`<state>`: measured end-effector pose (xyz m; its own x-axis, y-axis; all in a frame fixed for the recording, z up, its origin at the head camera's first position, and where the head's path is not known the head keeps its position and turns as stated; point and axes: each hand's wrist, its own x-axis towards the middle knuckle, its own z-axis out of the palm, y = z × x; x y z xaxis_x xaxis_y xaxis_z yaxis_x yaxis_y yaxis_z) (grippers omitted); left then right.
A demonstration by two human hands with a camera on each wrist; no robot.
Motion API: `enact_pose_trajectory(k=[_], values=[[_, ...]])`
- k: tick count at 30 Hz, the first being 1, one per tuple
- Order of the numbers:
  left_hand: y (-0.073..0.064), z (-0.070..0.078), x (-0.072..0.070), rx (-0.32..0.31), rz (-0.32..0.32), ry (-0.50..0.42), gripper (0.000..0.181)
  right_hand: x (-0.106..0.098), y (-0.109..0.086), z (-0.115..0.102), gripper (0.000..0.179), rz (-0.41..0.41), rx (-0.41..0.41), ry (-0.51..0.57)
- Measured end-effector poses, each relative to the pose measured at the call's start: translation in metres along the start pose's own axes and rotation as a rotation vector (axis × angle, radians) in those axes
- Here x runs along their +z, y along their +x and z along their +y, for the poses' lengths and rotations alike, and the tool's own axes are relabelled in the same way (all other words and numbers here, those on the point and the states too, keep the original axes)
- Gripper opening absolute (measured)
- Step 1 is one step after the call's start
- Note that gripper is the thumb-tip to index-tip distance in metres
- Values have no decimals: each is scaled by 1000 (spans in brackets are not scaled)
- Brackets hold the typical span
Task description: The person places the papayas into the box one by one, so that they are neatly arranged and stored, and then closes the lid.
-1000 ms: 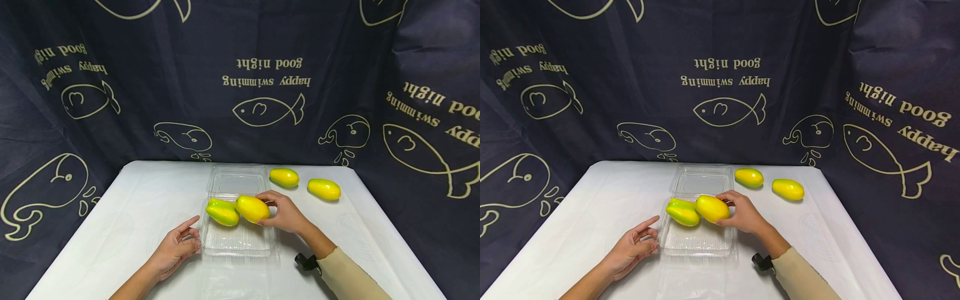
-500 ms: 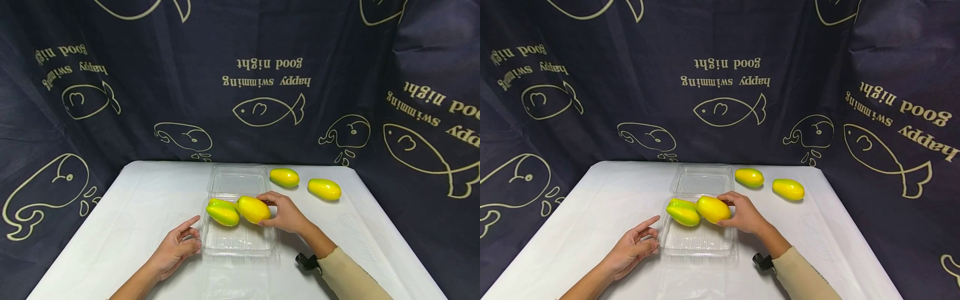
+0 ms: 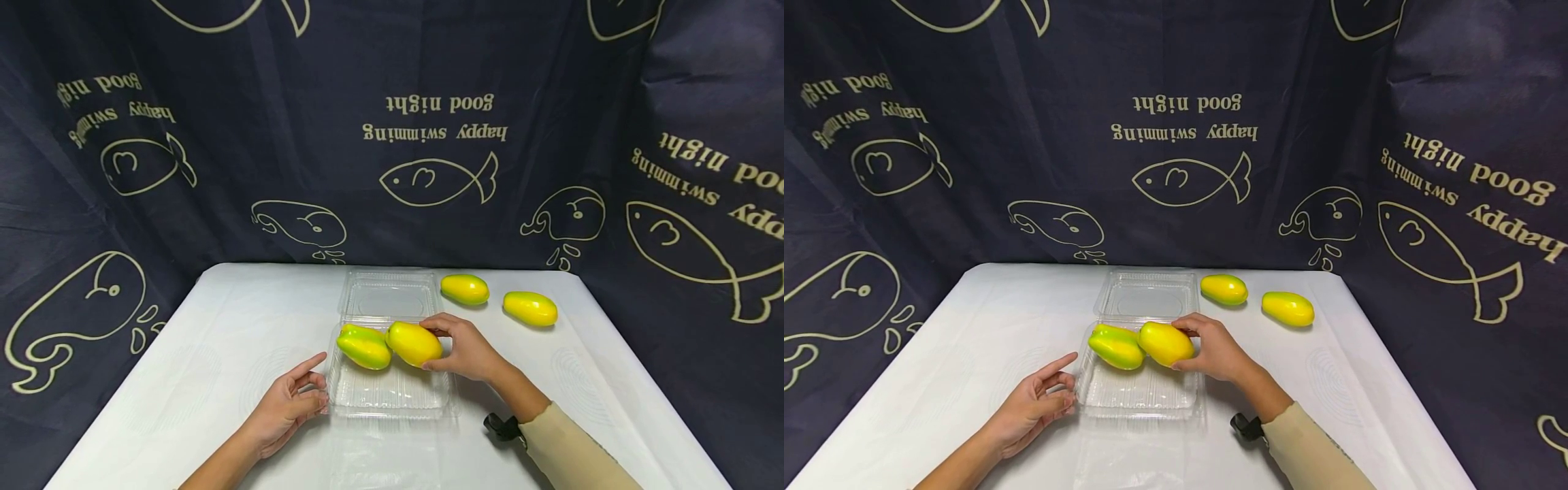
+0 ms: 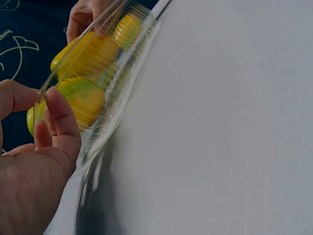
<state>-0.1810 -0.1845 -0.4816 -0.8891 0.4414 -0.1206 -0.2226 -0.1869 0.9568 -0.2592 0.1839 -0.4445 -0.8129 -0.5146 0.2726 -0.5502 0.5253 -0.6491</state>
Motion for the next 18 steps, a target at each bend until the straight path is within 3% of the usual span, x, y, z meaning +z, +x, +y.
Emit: enact_pose_trajectory(k=[18], values=[[-1, 0, -1, -3, -5, 2, 91, 2, 1, 1, 68, -18, -19, -71]])
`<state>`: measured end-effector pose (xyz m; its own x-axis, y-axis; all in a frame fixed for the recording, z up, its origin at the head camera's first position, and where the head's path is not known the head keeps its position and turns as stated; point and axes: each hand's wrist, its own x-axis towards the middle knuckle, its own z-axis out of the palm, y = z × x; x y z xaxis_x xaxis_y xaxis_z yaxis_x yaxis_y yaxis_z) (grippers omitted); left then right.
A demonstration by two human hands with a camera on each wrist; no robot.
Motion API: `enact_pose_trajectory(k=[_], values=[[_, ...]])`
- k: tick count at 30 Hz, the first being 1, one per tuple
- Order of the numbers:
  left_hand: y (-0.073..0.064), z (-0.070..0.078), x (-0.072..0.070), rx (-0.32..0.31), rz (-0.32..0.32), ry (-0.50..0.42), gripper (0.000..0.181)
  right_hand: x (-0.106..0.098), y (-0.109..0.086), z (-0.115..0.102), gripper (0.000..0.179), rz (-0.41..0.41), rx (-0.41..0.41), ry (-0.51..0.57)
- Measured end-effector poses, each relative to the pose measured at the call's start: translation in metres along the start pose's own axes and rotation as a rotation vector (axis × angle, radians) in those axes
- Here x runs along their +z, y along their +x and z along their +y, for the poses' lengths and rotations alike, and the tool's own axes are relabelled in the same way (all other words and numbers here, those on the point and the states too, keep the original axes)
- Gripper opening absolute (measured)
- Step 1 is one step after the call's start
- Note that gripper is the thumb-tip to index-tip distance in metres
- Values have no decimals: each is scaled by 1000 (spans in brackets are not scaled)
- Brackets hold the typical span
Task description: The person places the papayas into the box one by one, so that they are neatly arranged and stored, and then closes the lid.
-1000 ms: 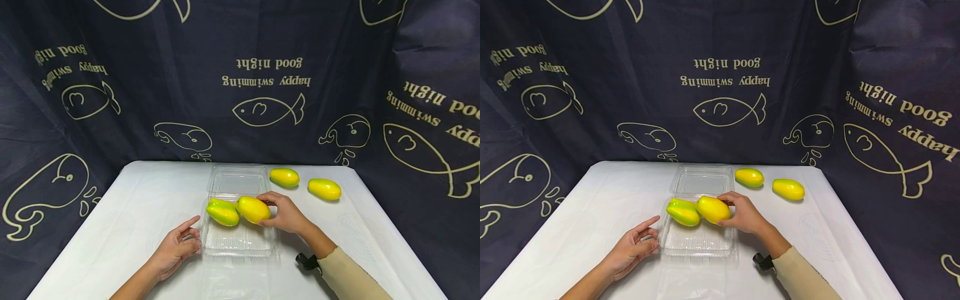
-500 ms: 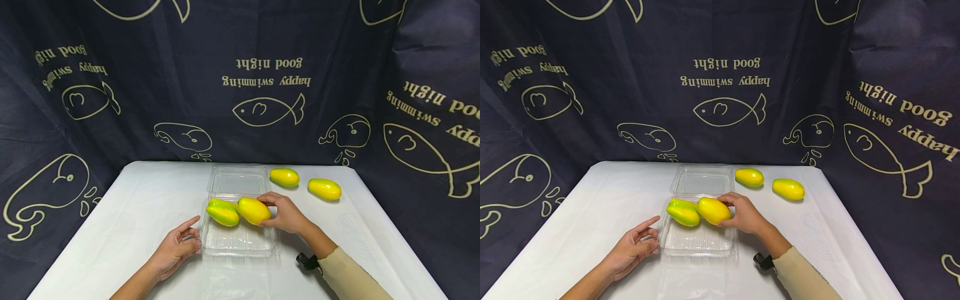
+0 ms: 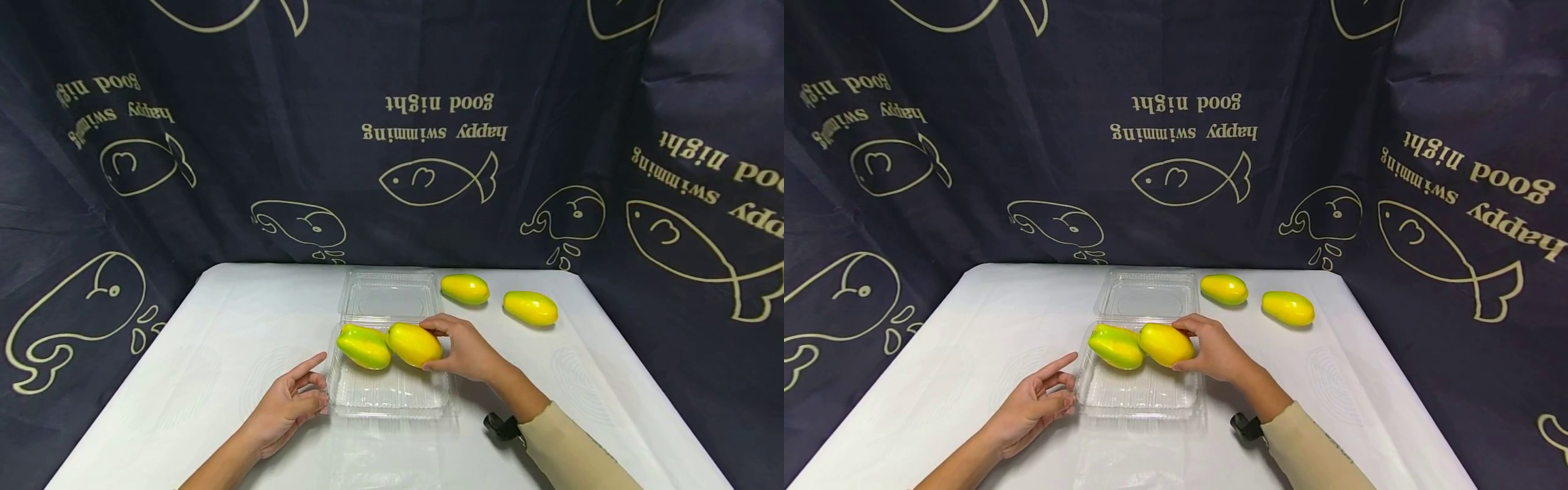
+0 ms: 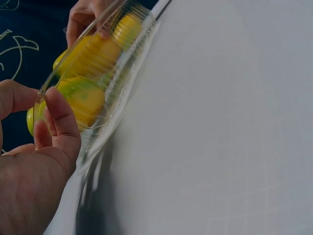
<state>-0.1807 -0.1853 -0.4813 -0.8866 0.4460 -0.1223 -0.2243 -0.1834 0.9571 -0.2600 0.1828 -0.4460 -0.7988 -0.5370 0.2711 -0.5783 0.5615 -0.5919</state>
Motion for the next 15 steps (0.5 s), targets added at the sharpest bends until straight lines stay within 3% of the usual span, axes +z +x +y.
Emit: enact_pose_trajectory(k=[15], values=[[0, 0, 1, -4, 12, 2, 91, 1, 1, -3, 64, 7, -31, -111]])
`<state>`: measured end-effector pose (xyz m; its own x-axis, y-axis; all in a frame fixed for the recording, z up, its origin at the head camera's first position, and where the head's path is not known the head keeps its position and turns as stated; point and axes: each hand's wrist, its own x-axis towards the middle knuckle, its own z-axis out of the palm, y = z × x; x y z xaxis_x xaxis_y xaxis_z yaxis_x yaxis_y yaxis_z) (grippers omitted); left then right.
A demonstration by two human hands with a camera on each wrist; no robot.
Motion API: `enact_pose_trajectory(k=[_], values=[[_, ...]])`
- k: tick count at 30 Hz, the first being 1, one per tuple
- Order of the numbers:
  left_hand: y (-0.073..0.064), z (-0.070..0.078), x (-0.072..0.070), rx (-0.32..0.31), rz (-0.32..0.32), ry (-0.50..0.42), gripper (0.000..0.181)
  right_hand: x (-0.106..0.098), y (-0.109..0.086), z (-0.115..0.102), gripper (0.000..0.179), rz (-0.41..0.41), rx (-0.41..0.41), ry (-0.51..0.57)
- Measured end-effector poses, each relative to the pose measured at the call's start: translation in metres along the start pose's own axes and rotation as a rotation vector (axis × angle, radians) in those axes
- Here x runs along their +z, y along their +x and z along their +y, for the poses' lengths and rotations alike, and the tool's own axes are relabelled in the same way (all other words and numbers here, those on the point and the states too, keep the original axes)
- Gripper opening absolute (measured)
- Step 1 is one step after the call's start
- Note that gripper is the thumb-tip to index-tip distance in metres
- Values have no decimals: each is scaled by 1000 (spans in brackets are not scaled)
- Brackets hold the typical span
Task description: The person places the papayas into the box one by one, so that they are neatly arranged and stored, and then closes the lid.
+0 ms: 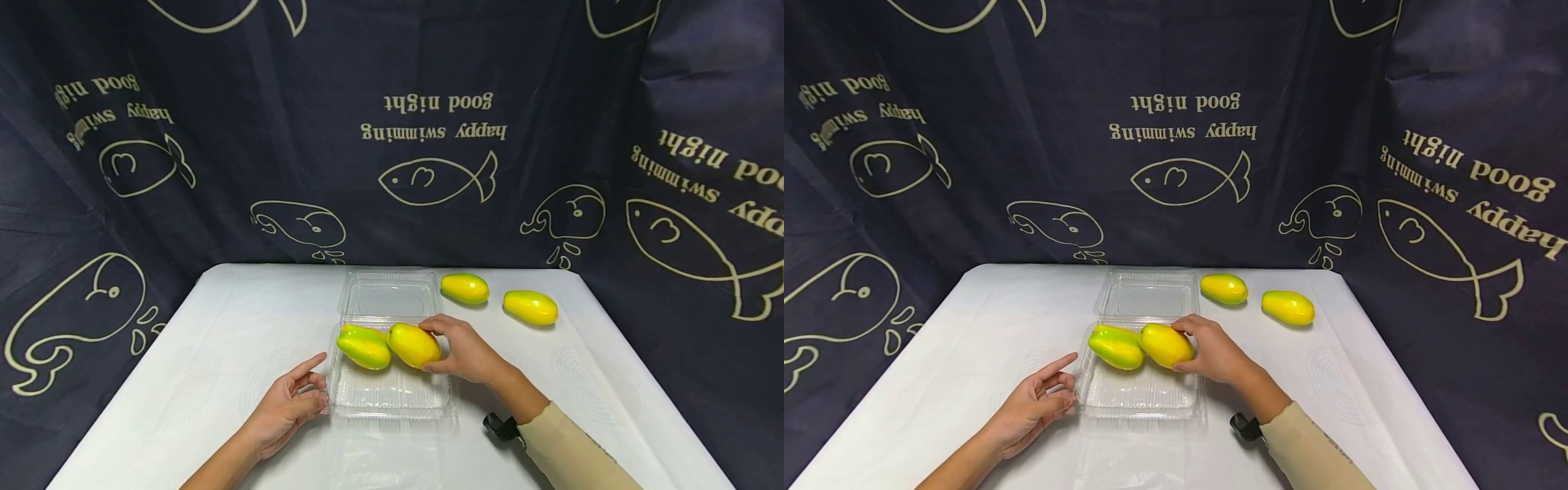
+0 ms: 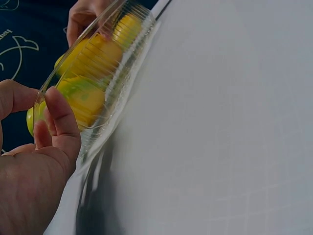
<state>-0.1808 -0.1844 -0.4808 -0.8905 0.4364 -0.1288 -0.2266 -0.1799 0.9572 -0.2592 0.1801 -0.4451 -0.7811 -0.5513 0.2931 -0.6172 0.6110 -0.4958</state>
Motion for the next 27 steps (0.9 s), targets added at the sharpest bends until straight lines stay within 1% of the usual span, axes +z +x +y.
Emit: enact_pose_trajectory(k=[5, 14, 22, 27], values=[[0, 1, 1, -1, 5, 6, 91, -1, 0, -2, 63, -3, -8, -11], [0, 1, 1, -7, 4, 6, 91, 0, 1, -2, 64, -22, -7, 5], [1, 0, 0, -4, 2, 4, 90, -1, 1, -3, 64, -20, -16, -27], [1, 0, 0, 2, -1, 4, 90, -2, 2, -4, 62, -36, -14, -28]])
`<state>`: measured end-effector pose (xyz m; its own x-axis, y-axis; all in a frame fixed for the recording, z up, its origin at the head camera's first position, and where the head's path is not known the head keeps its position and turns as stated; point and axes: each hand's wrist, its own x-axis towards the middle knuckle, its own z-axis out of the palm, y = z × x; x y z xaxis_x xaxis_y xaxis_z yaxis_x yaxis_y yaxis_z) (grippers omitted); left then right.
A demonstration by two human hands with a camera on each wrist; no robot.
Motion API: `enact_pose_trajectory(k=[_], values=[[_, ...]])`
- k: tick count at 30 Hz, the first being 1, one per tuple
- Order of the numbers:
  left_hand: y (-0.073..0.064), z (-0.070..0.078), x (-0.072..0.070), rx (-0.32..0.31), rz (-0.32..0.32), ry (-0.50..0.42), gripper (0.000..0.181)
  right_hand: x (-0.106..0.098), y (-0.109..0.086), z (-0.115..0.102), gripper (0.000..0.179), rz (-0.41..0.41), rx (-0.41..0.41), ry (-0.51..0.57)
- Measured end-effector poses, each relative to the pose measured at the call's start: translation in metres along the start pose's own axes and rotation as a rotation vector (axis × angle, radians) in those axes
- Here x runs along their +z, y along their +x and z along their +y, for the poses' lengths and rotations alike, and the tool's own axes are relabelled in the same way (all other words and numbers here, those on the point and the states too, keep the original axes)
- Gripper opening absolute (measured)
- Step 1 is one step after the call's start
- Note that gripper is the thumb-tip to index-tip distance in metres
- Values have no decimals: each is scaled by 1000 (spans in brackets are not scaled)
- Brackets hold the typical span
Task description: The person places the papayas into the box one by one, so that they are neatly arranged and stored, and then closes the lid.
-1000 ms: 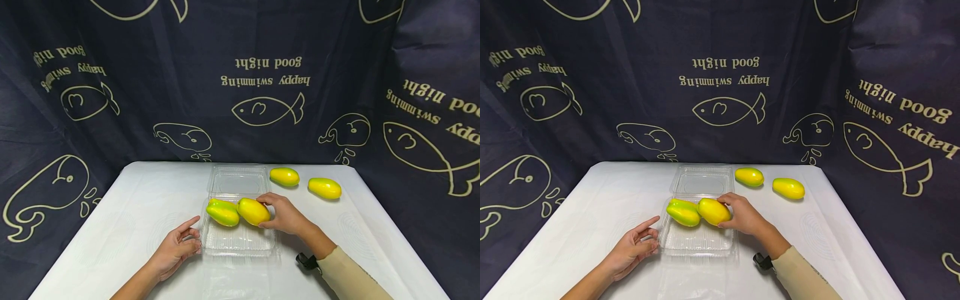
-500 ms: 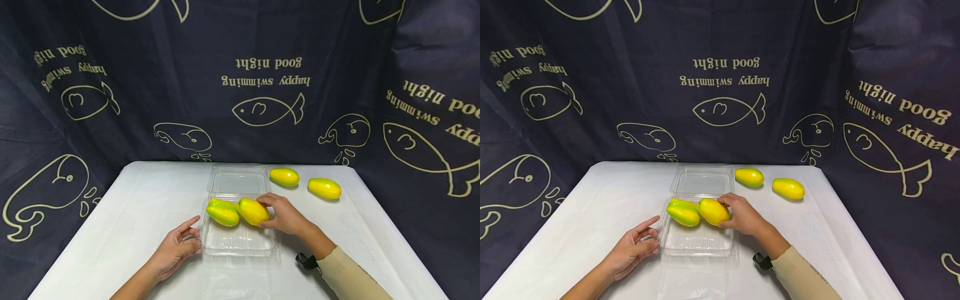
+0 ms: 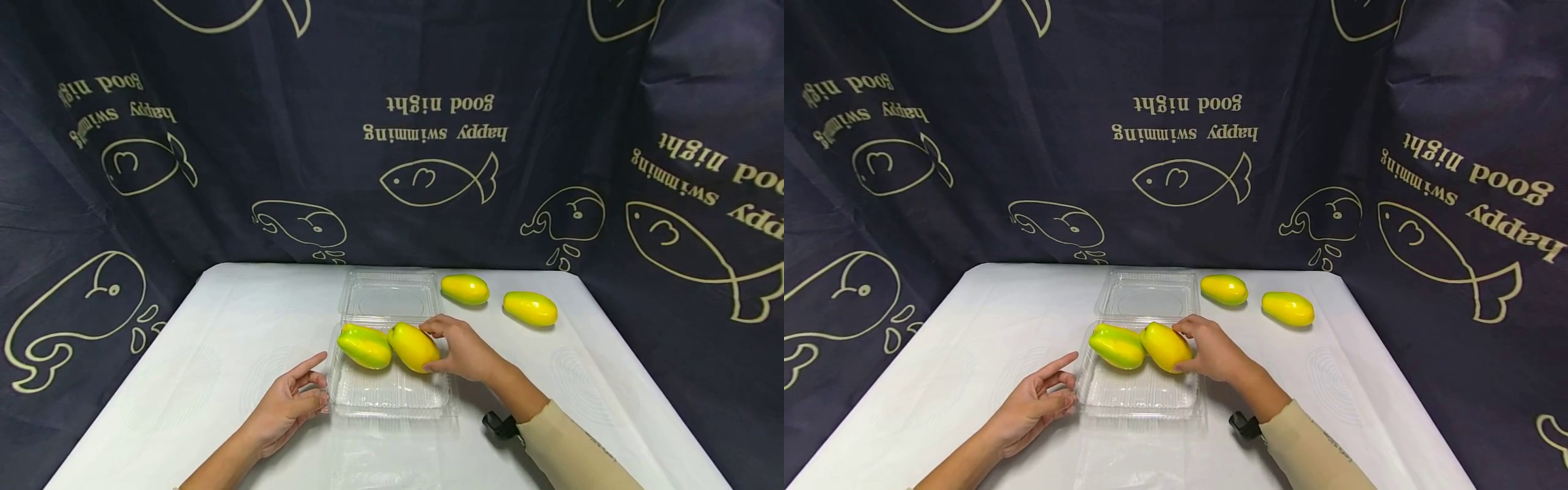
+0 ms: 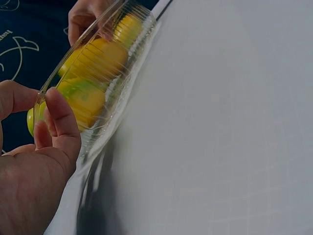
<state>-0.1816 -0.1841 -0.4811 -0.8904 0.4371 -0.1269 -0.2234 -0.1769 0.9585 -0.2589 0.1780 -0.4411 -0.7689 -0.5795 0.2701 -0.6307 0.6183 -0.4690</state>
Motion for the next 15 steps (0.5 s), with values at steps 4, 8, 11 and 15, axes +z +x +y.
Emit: enact_pose_trajectory(k=[4, 8, 11, 15], values=[[0, -1, -1, 3, -1, 2, 90, 0, 0, 1, 61, -1, 0, 12], [1, -1, -1, 3, 0, 3, 90, 0, 0, 1, 59, -1, -4, 22], [1, 0, 0, 2, 3, 3, 91, 0, 0, 1, 60, -4, -3, 24], [0, 0, 0, 2, 6, 2, 91, 0, 0, 0, 61, -4, -5, 22]])
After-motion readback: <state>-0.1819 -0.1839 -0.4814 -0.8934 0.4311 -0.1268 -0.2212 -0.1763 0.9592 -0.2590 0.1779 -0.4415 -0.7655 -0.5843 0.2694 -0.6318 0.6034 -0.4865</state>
